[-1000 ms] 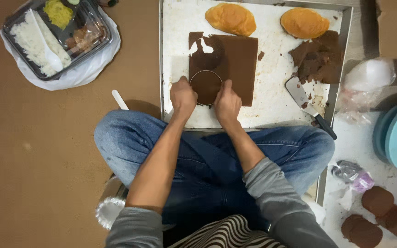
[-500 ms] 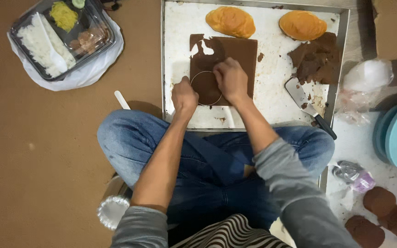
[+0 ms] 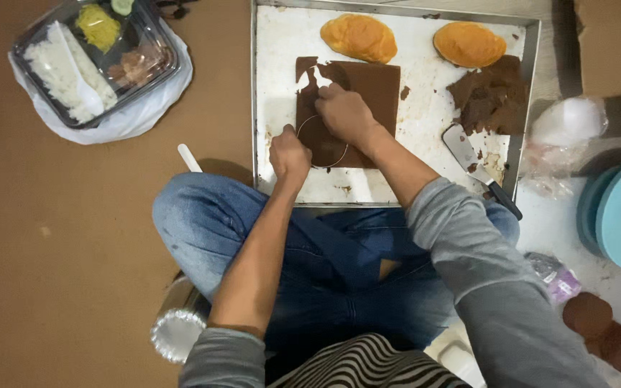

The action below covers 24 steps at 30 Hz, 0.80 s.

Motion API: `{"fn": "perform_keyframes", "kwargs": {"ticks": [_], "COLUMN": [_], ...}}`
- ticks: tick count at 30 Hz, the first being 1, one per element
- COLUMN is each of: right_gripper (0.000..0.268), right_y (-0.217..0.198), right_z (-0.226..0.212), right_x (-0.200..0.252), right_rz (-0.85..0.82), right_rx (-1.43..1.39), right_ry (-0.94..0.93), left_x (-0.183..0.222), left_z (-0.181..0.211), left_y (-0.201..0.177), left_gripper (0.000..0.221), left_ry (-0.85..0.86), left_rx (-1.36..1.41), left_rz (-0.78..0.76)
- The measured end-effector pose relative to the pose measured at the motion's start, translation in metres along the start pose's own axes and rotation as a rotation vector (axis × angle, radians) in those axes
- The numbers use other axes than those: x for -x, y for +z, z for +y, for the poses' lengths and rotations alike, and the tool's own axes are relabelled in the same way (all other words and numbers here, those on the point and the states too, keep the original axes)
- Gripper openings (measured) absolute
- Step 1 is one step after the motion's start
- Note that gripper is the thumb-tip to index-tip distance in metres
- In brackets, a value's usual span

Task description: The person uses a circular metal mold to cut round sections out of a rectangular sheet of chocolate cake, then stacks the rounds on a separate tray.

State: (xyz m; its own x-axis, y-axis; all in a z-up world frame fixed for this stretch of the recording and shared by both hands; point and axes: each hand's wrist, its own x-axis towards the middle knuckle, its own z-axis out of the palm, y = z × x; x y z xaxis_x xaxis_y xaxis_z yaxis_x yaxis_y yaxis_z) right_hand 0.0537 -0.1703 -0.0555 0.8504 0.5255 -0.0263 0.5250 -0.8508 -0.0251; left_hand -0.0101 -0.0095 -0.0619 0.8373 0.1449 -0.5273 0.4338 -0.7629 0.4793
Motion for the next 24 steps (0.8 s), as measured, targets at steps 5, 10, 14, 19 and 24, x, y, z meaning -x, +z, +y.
{"fn": "perform_keyframes", "kwargs": {"ticks": [5,10,14,19,24], "right_gripper": [0.020,0.015,0.011,0.017,0.013], "right_y": [0.001,0.024,0.039,0.014,0.005], "right_z": [-0.004,0.003,0.013,-0.001,-0.005], "right_x": [0.011,0.023,0.023,0.005,0.016], "right_rz": [-0.001,0.067,0.089,0.050,-0.090], "right_rx": [0.087,0.128,0.081,0.067,0.179], "right_ry": [0.051,0.054,0.019,-0.080,0.027], "left_x": [-0.006,-0.027,-0.018,0.017,-0.008], "left_z": [0.002,0.005,0.009,0.006,0.006], "left_y": [0.000,0.006,-0.001,-0.020,-0.012], "left_gripper": [0.031,0.036,0.034,0.025,0.025], "left_ry": [0.053,0.198,0.186,0.043,0.089], "left_rx": [-0.059,-0.139,-0.103,0.066,0.029], "left_rz": [-0.045,0.001,-0.026,0.012,-0.020]}}
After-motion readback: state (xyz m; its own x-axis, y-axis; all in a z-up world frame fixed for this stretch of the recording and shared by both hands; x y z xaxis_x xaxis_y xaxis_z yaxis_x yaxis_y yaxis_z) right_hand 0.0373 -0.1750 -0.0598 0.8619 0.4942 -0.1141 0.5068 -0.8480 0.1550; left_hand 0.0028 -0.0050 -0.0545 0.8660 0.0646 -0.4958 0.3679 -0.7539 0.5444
